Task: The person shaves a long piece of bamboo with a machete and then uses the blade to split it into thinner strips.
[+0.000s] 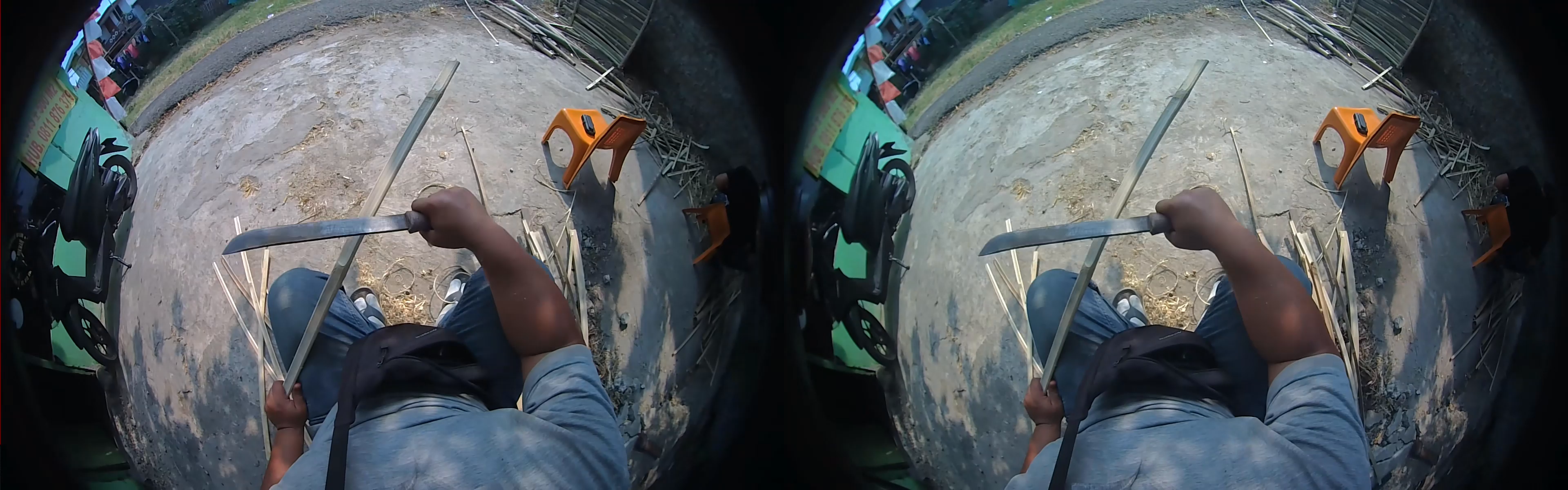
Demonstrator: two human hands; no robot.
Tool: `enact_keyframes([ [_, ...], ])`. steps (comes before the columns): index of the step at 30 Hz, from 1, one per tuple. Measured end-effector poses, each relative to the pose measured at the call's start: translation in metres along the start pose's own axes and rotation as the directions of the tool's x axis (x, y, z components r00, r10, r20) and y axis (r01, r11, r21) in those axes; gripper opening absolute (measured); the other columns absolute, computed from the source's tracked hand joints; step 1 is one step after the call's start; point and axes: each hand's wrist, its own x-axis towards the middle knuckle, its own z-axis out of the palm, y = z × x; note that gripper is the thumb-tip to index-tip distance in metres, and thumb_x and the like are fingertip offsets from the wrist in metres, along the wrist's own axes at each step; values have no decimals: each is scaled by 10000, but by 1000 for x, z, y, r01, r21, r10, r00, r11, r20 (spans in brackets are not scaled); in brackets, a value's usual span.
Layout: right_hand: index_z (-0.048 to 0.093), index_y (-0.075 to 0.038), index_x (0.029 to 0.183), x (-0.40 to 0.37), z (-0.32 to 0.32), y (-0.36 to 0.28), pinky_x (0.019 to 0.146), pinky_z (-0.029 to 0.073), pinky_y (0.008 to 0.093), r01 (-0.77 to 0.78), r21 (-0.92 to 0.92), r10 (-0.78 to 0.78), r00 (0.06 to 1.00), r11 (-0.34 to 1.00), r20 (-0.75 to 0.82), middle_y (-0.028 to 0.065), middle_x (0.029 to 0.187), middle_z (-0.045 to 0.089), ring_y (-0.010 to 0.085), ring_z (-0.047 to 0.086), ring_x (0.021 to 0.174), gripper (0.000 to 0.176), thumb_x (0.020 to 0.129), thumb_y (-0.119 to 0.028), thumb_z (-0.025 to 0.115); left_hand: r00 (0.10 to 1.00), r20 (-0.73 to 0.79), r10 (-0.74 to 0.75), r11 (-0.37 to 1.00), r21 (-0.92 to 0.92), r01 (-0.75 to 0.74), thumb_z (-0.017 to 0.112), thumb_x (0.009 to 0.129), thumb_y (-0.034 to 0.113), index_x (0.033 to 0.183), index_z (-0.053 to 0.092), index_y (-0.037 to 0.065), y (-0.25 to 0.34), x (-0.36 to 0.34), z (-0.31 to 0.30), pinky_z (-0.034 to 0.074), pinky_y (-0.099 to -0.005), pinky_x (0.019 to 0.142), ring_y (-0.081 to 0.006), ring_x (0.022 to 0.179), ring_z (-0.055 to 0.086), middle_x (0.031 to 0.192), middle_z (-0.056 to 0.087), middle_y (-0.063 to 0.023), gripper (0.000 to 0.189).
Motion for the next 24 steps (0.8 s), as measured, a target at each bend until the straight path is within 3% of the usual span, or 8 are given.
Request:
enact_keyframes([
  [3,726,-133,924,7,8,43,749,561,484,-221,239,260,955,945,-144,153,878,738,385,713,851,150,864,-266,690,1000,-12,2,1000,15,-2,568,986,584,879,577,50,-4,0,3,463,-563,609,-486,710,616,759,610,-214,544],
  [6,733,-104,992,11,15,71,806,558,457,-391,461,521,831,797,-196,192,935,742,389,715,909,198,901,-270,673,1000,-18,0,999,40,1,574,981,586,885,582,51,4,0,-2,466,-565,610,-485,710,619,762,615,-215,544],
  [10,741,-106,992,5,15,65,808,559,460,-409,412,493,861,814,-120,189,931,744,389,715,906,195,898,-261,667,999,-43,10,997,73,-7,579,977,588,887,583,47,9,1,-10,468,-568,609,-489,712,625,760,619,-223,548],
  [13,746,-125,989,0,11,43,810,560,470,-204,337,262,955,919,-137,176,943,747,387,712,915,181,891,-253,665,1000,-22,-12,997,73,14,584,976,584,887,582,47,8,-1,-9,470,-571,612,-492,716,630,757,622,-226,544],
  [14,749,-142,986,1,10,32,811,563,475,-256,287,279,959,923,-44,165,954,750,384,711,910,175,886,-258,666,1000,-14,-18,998,59,19,585,975,582,886,582,47,8,-1,-8,470,-573,613,-492,717,630,755,622,-226,542],
  [21,697,-158,829,5,14,1,723,556,483,105,-39,-107,993,994,-43,95,815,726,340,721,813,96,802,-250,709,1000,12,-29,999,32,29,589,975,569,880,583,51,4,0,-6,468,-577,622,-493,720,629,749,618,-226,527],
  [23,705,-156,839,7,9,9,730,559,475,36,-67,-42,994,997,-103,99,806,726,341,722,806,115,825,-271,703,999,20,-37,999,27,37,593,974,564,882,585,52,1,0,-4,471,-575,628,-490,727,631,758,622,-225,520],
  [24,721,-152,881,10,10,19,755,563,475,-97,21,99,984,995,-150,122,839,734,351,724,828,132,849,-277,692,999,23,-41,999,26,40,596,972,562,885,586,52,0,0,-2,472,-574,631,-489,732,632,764,625,-224,517],
])
